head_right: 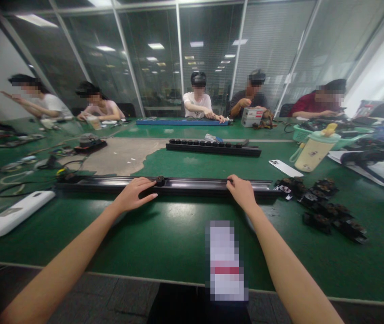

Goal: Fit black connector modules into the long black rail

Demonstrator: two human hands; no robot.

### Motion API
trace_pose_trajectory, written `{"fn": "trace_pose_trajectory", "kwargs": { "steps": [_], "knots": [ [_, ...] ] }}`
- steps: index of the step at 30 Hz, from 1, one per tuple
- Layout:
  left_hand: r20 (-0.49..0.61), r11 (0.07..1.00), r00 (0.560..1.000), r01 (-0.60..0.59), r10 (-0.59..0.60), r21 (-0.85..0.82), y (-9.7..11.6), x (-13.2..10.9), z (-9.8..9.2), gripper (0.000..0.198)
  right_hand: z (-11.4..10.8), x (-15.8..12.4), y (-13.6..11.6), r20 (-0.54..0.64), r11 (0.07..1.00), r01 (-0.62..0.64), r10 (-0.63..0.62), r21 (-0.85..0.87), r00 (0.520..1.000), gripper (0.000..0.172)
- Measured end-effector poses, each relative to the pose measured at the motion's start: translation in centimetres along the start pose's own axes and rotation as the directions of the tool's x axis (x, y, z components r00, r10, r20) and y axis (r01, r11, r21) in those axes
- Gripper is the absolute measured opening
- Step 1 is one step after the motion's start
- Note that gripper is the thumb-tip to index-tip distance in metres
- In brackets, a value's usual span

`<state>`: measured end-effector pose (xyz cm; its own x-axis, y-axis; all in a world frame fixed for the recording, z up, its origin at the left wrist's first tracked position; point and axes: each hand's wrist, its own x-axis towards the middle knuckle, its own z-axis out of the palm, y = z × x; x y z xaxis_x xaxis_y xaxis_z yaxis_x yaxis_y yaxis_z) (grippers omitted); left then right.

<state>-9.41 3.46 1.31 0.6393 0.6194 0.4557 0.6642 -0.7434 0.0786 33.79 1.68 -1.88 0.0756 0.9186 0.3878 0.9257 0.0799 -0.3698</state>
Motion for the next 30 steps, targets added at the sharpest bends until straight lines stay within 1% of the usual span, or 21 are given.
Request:
{"fn": "trace_pose_trajectory", "kwargs": {
  "steps": [18,30],
  "knots": [
    [0.027,1.000,1.000,0.002,-0.002,0.000,0.12,0.06,0.22,0.056,0.13,0.02,0.24,-0.014,1.000,0.020,-0.020,0.008,1.000,0.031],
    [0.029,1.000,1.000,0.001,0.000,-0.005,0.19,0.11,0.20,0.056,0.13,0.01,0.10,-0.014,1.000,0.008,-0.008,0.010,1.000,0.031]
  ]
}}
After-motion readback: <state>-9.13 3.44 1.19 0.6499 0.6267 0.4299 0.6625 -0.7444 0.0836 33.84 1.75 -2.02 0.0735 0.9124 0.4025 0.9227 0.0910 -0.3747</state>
